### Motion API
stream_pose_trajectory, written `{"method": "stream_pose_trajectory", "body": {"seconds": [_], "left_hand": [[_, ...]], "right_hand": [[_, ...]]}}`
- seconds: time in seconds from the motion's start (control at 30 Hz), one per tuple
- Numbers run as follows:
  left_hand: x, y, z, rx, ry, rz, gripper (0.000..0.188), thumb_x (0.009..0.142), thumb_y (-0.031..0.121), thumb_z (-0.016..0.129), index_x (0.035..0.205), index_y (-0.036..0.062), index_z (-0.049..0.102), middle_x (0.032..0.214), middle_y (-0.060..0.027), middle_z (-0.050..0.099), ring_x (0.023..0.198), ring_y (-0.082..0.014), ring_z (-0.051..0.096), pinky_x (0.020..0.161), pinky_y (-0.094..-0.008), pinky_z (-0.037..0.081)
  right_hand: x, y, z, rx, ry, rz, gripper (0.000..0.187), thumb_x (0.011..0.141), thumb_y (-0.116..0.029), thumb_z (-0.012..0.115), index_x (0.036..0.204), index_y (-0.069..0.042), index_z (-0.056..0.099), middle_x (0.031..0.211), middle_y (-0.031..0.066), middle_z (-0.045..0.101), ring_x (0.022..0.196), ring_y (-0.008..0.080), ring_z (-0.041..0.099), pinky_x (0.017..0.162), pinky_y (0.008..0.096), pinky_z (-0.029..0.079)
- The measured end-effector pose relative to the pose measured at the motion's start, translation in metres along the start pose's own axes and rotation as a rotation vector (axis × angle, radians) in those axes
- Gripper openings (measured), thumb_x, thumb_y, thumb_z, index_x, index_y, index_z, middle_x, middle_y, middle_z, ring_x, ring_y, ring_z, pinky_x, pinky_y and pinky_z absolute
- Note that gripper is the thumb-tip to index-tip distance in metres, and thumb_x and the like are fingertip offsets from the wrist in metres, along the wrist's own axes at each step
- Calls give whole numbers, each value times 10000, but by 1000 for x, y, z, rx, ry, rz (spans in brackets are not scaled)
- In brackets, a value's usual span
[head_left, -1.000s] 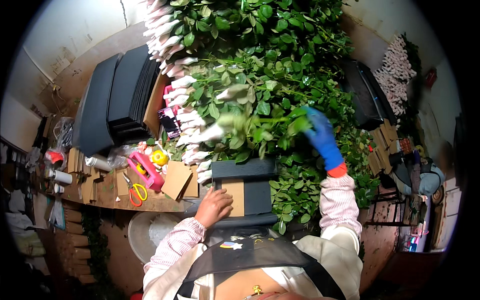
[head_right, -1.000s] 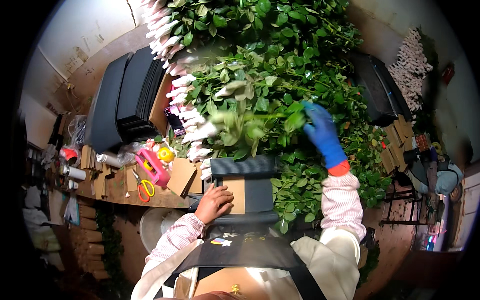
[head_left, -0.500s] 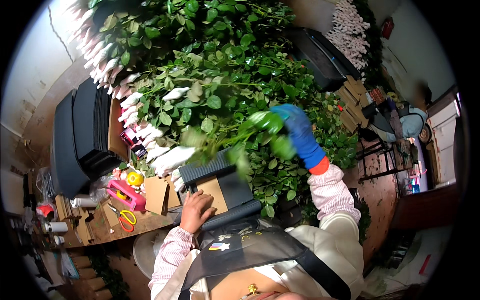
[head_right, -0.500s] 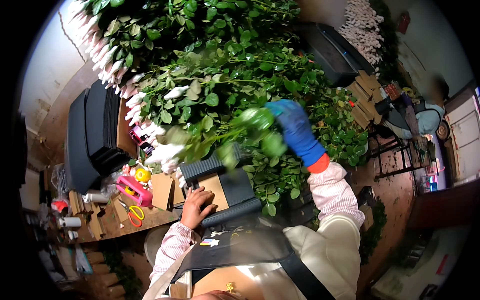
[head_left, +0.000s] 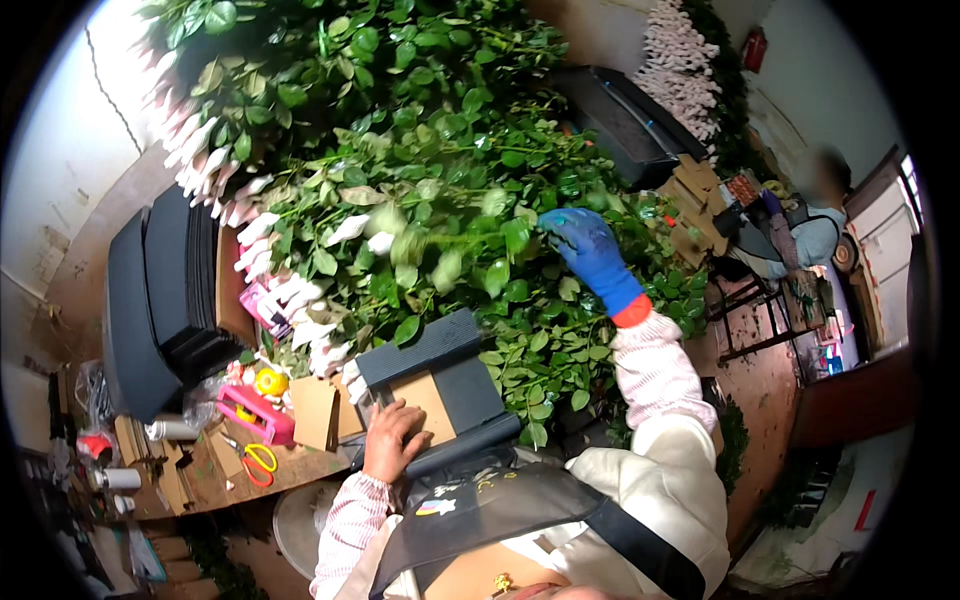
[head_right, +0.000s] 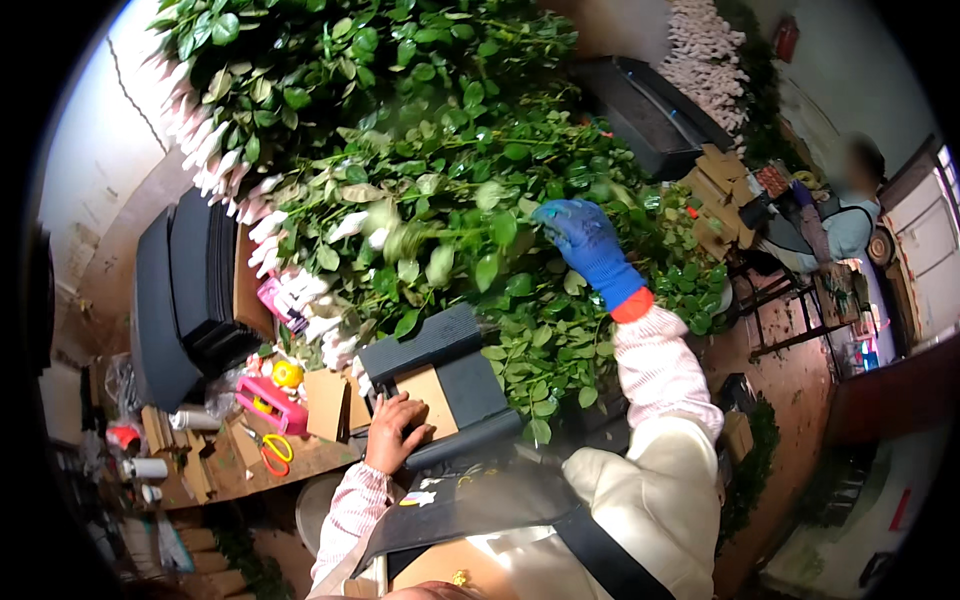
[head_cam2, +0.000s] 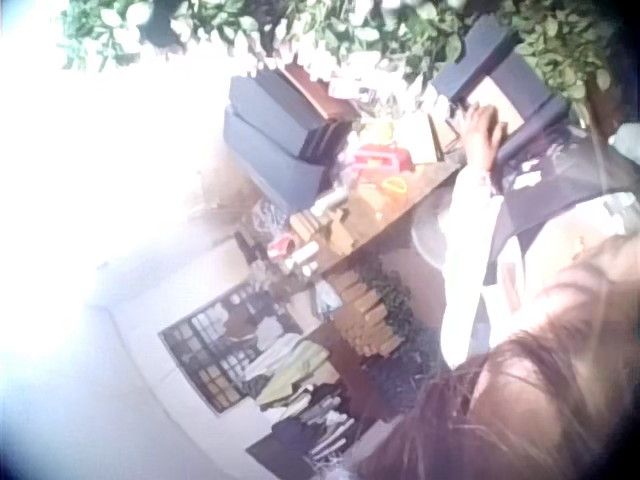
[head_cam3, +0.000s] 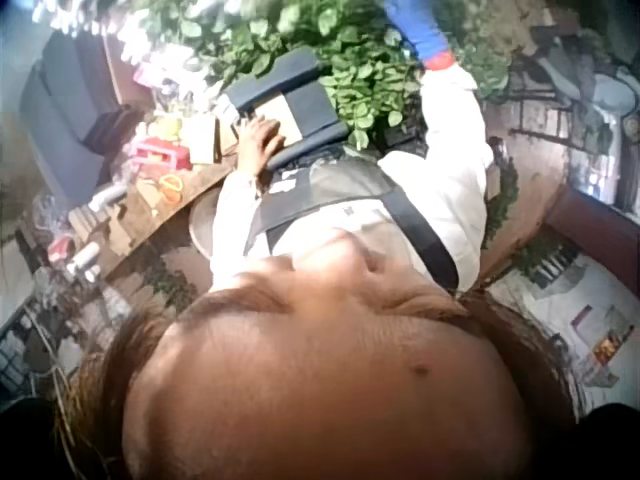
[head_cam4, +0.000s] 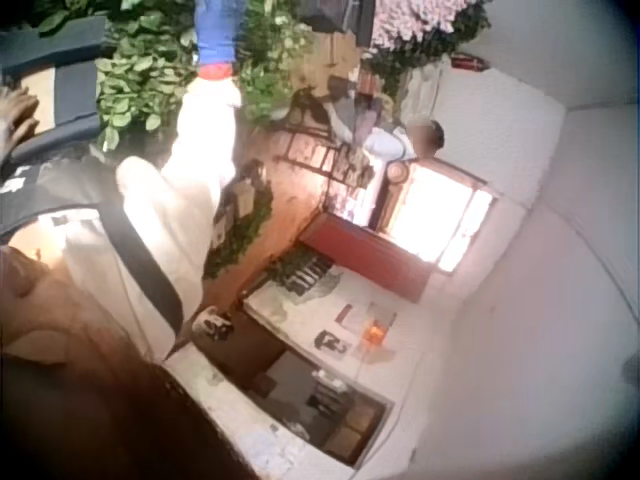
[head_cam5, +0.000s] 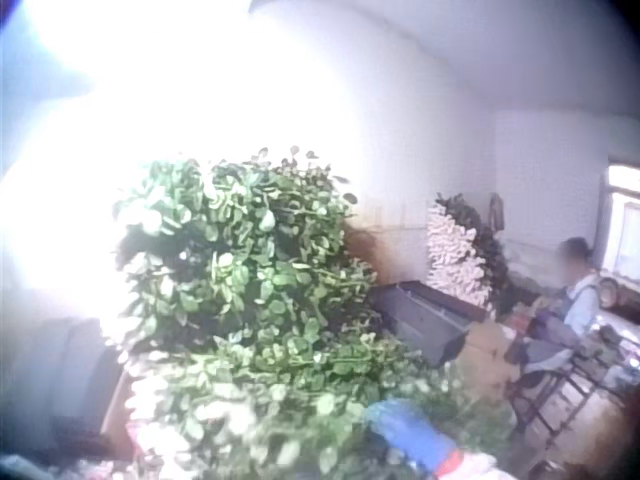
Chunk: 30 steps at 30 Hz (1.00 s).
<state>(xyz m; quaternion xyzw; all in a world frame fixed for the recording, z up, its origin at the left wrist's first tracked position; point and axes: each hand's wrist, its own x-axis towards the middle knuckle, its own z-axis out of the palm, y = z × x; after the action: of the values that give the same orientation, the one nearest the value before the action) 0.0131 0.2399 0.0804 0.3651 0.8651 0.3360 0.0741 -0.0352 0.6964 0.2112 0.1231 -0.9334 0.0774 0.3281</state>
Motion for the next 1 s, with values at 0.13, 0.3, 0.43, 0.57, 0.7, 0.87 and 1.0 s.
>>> {"method": "stream_pose_trajectory", "body": {"seconds": [0.13, 0.3, 0.43, 0.57, 0.7, 0.87, 1.0], "left_hand": [[-3, -3, 2, -48, 36, -29, 452, 745, 322, 853, 1103, 92, 701, 1172, -91, 690, 1265, -335, 565, 1134, -610, 311], [-6, -6, -1, -104, -61, -90, 1296, 658, 408, 929, 1596, 71, 101, 1210, -89, 711, 1296, -313, 563, 1191, -590, 220], [-3, -5, 1, -55, -56, -23, 634, 721, 364, 877, 1268, 130, 658, 1255, -93, 660, 1312, -333, 523, 1161, -642, 244], [-7, -7, -2, -39, -98, 7, 323, 735, 301, 871, 1004, 145, 785, 1258, -72, 636, 1325, -354, 492, 1132, -666, 266], [2, 3, -11, -50, -152, 9, 264, 746, 299, 850, 936, 124, 795, 1280, -98, 629, 1327, -375, 478, 1145, -646, 265], [5, 3, -8, -31, -149, 34, 265, 718, 262, 878, 903, 93, 790, 1277, -100, 626, 1330, -386, 479, 1130, -634, 300], [-1, -1, -3, -59, -113, 11, 288, 706, 282, 884, 911, 101, 795, 1274, -102, 635, 1326, -386, 482, 1126, -621, 308]], "right_hand": [[-22, -53, -36, 277, -525, -49, 246, 905, -208, 677, 1149, -178, 682, 1077, 103, 695, 955, 313, 670, 821, 435, 542], [-109, -59, -34, 290, -1125, 193, 340, 891, -227, 673, 1228, -187, 665, 1091, 123, 707, 1006, 363, 671, 884, 468, 544], [-143, -72, -10, 211, -1236, 166, 359, 863, -229, 674, 1221, -202, 674, 1074, 120, 719, 999, 351, 684, 869, 467, 546], [-61, -79, -5, 10, -1183, 220, 352, 861, -254, 668, 1210, -208, 682, 1049, 106, 720, 985, 318, 688, 872, 461, 544], [-2, -72, 66, -2, -363, 174, 354, 882, -244, 658, 1232, -192, 658, 1241, 99, 648, 1148, 277, 614, 1029, 443, 457], [16, -44, 133, -164, -476, 128, 460, 882, -187, 658, 1338, -211, 599, 1399, 71, 562, 1333, 238, 498, 1144, 416, 356], [35, -54, 57, 113, -172, -64, 513, 838, -104, 672, 1330, -233, 609, 1292, 40, 633, 1212, 240, 583, 1055, 399, 439]]}}
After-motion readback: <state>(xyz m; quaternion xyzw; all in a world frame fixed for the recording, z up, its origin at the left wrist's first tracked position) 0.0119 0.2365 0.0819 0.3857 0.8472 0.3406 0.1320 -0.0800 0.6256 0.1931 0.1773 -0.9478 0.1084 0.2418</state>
